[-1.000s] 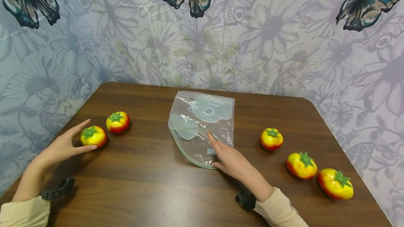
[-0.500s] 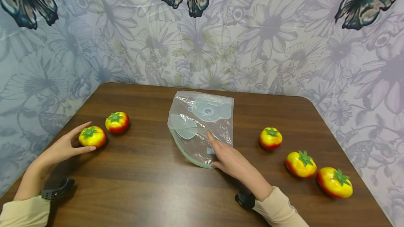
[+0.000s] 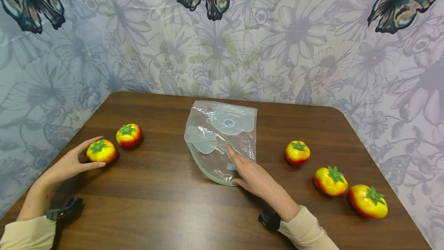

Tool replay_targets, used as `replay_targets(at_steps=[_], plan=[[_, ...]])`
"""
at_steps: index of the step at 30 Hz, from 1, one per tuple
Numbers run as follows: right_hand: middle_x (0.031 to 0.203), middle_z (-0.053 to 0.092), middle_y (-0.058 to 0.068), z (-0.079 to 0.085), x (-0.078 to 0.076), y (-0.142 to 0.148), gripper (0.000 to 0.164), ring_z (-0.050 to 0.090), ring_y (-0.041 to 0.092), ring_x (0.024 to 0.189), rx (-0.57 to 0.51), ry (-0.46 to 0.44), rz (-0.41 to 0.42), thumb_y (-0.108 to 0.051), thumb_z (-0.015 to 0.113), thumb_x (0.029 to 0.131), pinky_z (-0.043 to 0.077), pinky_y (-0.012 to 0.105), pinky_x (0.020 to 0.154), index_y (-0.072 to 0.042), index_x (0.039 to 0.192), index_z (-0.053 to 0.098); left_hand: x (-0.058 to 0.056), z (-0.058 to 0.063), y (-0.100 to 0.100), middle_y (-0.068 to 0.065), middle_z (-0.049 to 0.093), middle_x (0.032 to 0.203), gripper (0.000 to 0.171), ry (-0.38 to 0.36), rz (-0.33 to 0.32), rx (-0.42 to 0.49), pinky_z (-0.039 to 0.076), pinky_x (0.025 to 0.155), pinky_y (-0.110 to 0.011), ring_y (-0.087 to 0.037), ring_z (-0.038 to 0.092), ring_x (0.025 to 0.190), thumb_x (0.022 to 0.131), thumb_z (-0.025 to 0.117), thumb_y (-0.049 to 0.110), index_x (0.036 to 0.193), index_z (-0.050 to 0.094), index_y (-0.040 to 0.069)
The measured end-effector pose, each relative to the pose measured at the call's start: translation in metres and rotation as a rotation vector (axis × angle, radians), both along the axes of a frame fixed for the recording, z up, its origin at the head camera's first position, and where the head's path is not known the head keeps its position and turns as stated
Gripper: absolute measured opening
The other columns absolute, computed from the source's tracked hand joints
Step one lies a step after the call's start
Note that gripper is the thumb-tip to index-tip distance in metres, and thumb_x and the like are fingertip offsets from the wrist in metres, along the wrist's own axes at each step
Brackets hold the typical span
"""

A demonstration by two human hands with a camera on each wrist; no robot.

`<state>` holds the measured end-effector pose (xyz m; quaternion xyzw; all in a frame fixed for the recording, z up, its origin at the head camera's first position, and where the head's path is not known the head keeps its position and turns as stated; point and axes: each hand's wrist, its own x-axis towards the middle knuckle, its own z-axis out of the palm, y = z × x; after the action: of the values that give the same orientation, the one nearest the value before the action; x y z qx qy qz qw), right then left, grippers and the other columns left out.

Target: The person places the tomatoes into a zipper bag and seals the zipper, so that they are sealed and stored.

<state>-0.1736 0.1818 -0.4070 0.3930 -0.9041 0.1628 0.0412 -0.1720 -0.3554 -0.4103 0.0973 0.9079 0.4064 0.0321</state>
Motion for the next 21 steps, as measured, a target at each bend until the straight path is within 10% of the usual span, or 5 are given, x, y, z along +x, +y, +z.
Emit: replay_targets(at_steps=[6,21], plan=[[0.139,0.039,0.023,0.0003,-0.0001,0.0002,0.106,0.046,0.033,0.120,0.004,-0.011,-0.002,-0.018,0.081,0.074,0.040,0.044,0.094,-0.001,0.149,0.009,-0.0006,-0.0026,-0.0007,-0.023,0.035,0.136,0.079,0.004,0.015,-0.007,0.037,0.076,-0.010,-0.023,0.046,0.106,0.084,0.072,0.022,0.146,0.026,0.006],[0.138,0.040,0.022,-0.0008,-0.0002,0.0000,0.106,0.048,0.033,0.118,0.015,0.004,-0.007,-0.017,0.082,0.073,0.042,0.043,0.092,-0.001,0.149,0.009,0.0020,0.0004,0.0062,-0.020,0.035,0.136,0.077,0.010,0.016,0.001,0.035,0.078,-0.010,-0.029,0.043,0.112,0.084,0.072,0.027,0.145,0.029,0.007]])
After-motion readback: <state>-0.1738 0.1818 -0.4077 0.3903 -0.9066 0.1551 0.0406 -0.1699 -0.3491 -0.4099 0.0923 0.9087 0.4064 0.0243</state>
